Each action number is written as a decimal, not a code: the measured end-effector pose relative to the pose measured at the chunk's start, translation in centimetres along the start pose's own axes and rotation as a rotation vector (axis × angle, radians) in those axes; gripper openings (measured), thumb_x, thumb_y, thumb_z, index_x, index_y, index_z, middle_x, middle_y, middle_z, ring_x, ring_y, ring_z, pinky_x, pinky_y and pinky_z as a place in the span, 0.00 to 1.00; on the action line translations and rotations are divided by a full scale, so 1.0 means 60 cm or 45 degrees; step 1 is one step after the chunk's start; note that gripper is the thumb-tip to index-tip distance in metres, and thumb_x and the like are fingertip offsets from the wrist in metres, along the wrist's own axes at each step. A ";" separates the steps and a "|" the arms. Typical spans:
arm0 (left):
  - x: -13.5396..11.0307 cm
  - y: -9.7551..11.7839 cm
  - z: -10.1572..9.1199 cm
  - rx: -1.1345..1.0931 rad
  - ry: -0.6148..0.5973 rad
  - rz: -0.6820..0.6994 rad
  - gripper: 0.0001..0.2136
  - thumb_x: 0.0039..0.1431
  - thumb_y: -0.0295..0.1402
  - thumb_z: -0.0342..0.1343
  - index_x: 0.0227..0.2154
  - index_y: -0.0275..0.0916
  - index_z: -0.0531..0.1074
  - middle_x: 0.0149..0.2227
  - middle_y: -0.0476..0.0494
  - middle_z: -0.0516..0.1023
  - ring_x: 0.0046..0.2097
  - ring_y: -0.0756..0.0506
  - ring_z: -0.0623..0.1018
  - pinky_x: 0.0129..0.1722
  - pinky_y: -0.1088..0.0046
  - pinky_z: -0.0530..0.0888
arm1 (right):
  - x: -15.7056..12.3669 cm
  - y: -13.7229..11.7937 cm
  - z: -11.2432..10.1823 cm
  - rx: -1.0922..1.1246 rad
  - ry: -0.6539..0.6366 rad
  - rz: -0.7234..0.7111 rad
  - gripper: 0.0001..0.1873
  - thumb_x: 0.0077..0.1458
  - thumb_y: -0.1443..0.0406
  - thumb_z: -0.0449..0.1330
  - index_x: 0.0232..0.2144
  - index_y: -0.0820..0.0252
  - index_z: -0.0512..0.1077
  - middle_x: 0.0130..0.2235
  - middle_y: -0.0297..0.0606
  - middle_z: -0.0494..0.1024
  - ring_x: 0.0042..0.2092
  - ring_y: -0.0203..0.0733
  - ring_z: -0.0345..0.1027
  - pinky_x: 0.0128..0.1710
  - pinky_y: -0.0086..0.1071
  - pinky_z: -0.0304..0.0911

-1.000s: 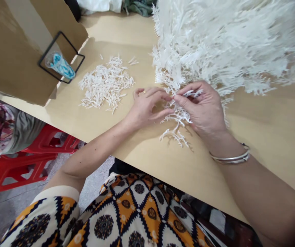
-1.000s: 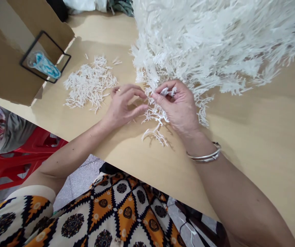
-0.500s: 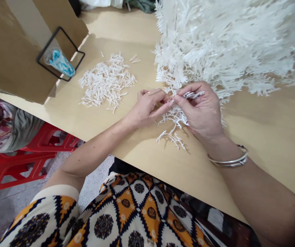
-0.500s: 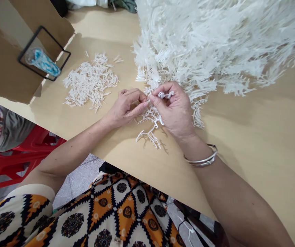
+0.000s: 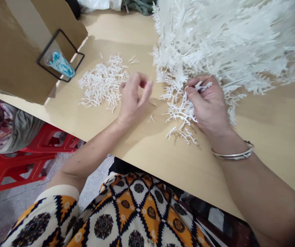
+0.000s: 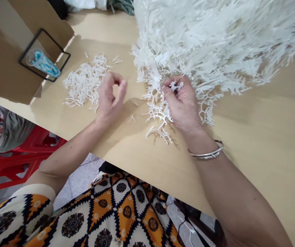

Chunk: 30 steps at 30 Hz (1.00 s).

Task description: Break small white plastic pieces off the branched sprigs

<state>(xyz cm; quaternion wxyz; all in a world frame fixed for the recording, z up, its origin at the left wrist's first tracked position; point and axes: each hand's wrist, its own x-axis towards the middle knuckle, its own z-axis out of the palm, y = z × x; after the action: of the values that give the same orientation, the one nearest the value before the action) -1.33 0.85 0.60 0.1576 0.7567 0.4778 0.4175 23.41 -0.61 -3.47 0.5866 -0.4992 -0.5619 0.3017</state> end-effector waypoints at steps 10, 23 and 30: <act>-0.001 -0.015 0.015 0.134 -0.117 0.123 0.16 0.75 0.53 0.54 0.49 0.48 0.77 0.62 0.37 0.76 0.67 0.34 0.71 0.66 0.48 0.64 | -0.011 -0.026 0.021 0.134 0.032 0.054 0.13 0.60 0.49 0.70 0.39 0.46 0.76 0.33 0.34 0.72 0.34 0.43 0.64 0.39 0.42 0.64; -0.013 0.005 0.030 0.120 -0.431 0.371 0.24 0.69 0.62 0.58 0.46 0.46 0.80 0.57 0.39 0.80 0.61 0.36 0.76 0.65 0.53 0.61 | -0.027 -0.049 0.028 0.282 -0.290 0.253 0.20 0.60 0.56 0.63 0.55 0.40 0.77 0.49 0.37 0.81 0.53 0.51 0.76 0.56 0.52 0.76; -0.009 0.007 0.028 -0.018 -0.415 0.249 0.08 0.71 0.39 0.63 0.39 0.42 0.79 0.52 0.43 0.83 0.57 0.41 0.80 0.62 0.57 0.63 | -0.028 -0.029 0.022 0.174 -0.366 0.098 0.20 0.67 0.58 0.60 0.60 0.39 0.74 0.53 0.36 0.82 0.52 0.50 0.78 0.57 0.54 0.77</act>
<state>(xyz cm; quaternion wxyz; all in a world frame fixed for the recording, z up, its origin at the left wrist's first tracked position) 0.14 0.47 -0.42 0.1968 0.8560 0.3670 0.3062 21.49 -2.40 -2.62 0.5209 -0.4310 -0.5986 0.4296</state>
